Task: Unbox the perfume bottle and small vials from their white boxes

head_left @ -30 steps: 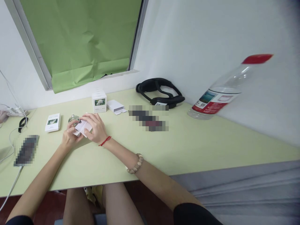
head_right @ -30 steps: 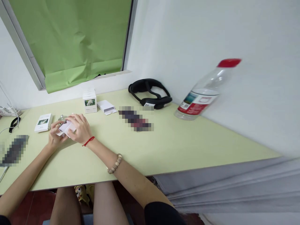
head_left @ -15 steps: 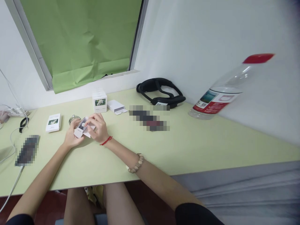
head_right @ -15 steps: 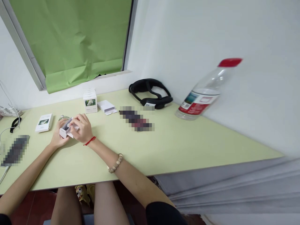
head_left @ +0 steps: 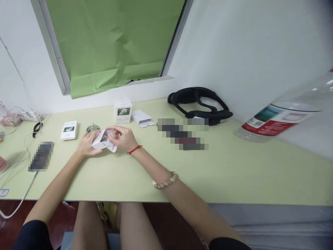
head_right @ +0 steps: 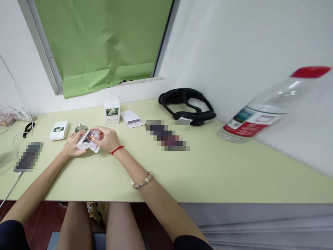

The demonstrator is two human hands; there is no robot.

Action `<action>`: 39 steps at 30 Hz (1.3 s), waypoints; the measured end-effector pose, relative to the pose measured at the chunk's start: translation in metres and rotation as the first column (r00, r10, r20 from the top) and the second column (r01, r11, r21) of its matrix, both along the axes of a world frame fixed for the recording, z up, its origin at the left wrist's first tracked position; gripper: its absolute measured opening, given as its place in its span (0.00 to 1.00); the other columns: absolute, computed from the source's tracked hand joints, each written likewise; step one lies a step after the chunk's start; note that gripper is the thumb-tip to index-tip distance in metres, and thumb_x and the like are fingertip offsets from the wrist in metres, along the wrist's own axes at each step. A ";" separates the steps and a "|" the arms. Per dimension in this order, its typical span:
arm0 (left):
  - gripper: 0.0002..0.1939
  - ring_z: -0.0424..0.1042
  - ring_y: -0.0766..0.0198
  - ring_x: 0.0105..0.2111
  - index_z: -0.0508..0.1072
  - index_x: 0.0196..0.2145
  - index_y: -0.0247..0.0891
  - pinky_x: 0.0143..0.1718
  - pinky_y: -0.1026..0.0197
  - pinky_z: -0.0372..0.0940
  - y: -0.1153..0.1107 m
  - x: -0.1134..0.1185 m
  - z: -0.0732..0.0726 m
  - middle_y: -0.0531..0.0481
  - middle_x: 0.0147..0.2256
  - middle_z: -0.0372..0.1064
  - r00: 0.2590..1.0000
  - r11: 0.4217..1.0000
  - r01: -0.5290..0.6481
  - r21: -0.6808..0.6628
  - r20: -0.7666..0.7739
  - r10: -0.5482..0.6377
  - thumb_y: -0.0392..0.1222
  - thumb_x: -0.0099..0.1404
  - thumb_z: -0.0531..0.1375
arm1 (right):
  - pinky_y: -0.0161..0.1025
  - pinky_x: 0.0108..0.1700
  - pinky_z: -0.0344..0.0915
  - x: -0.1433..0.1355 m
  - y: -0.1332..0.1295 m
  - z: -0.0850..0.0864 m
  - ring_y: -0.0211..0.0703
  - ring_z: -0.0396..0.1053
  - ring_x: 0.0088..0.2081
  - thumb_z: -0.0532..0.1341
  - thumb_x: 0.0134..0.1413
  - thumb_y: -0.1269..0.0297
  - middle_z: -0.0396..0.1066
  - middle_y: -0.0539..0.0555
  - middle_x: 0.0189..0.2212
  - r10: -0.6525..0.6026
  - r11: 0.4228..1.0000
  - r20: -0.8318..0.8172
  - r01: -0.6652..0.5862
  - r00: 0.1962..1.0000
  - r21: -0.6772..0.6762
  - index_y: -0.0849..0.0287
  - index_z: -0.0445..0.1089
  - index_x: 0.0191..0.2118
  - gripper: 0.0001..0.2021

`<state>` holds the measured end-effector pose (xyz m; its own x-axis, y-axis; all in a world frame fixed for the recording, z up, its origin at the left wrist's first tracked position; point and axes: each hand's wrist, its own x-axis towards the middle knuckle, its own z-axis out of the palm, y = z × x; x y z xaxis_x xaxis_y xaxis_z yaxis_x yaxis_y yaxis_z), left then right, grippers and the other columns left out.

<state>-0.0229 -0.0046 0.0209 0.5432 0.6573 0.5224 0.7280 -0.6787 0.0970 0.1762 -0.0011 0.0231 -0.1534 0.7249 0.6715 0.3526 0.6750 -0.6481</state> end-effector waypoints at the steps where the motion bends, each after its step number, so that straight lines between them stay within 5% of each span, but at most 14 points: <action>1: 0.33 0.71 0.52 0.45 0.62 0.52 0.35 0.46 0.54 0.63 0.001 -0.004 0.001 0.41 0.49 0.69 0.999 1.000 -0.020 0.018 -0.047 0.021 0.49 0.48 0.61 | 0.34 0.28 0.60 -0.001 -0.001 -0.002 0.36 0.60 0.21 0.60 0.45 0.59 0.63 0.47 0.18 0.005 1.000 0.049 -0.005 0.999 0.000 0.59 0.72 0.38 0.14; 10: 0.35 0.73 0.51 0.41 0.66 0.51 0.33 0.39 0.54 0.63 0.001 -0.013 -0.002 0.38 0.46 0.71 0.967 0.994 -0.028 0.107 -0.251 0.054 0.60 0.52 0.58 | 0.33 0.27 0.59 -0.005 -0.002 -0.013 0.33 0.62 0.22 0.63 0.43 0.58 0.69 0.49 0.27 -0.074 0.994 0.198 0.088 0.977 -0.065 0.57 0.71 0.30 0.09; 15: 0.34 0.69 0.51 0.49 0.62 0.56 0.34 0.44 0.54 0.64 -0.009 0.001 -0.003 0.38 0.52 0.66 0.970 0.991 0.023 0.133 -0.242 0.010 0.54 0.55 0.56 | 0.33 0.29 0.59 -0.005 0.003 -0.021 0.36 0.64 0.28 0.65 0.40 0.61 0.67 0.50 0.29 0.000 0.999 0.272 0.010 0.962 -0.037 0.57 0.71 0.28 0.07; 20: 0.32 0.58 0.50 0.59 0.59 0.59 0.36 0.52 0.53 0.60 -0.016 0.022 -0.004 0.40 0.60 0.56 0.964 0.991 0.077 0.109 -0.260 -0.047 0.44 0.57 0.55 | 0.35 0.34 0.63 -0.008 0.012 -0.033 0.38 0.66 0.32 0.65 0.42 0.61 0.67 0.50 0.33 0.073 0.974 0.227 -0.021 0.971 -0.224 0.58 0.69 0.33 0.10; 28: 0.38 0.58 0.46 0.58 0.55 0.62 0.35 0.56 0.49 0.55 -0.015 0.028 -0.006 0.40 0.59 0.58 0.957 0.996 -0.088 -0.032 -0.280 0.076 0.45 0.54 0.57 | 0.36 0.40 0.66 -0.011 0.031 -0.051 0.39 0.67 0.36 0.62 0.42 0.69 0.67 0.53 0.34 0.163 0.964 0.155 -0.125 0.974 -0.234 0.61 0.70 0.29 0.04; 39: 0.29 0.65 0.50 0.50 0.65 0.52 0.36 0.50 0.51 0.57 -0.015 0.031 -0.002 0.40 0.50 0.65 0.946 0.986 -0.168 -0.001 -0.283 0.161 0.48 0.53 0.58 | 0.39 0.42 0.65 -0.002 0.039 -0.044 0.43 0.70 0.37 0.63 0.41 0.66 0.74 0.54 0.35 0.241 0.897 0.202 -0.138 0.949 -0.421 0.60 0.74 0.30 0.07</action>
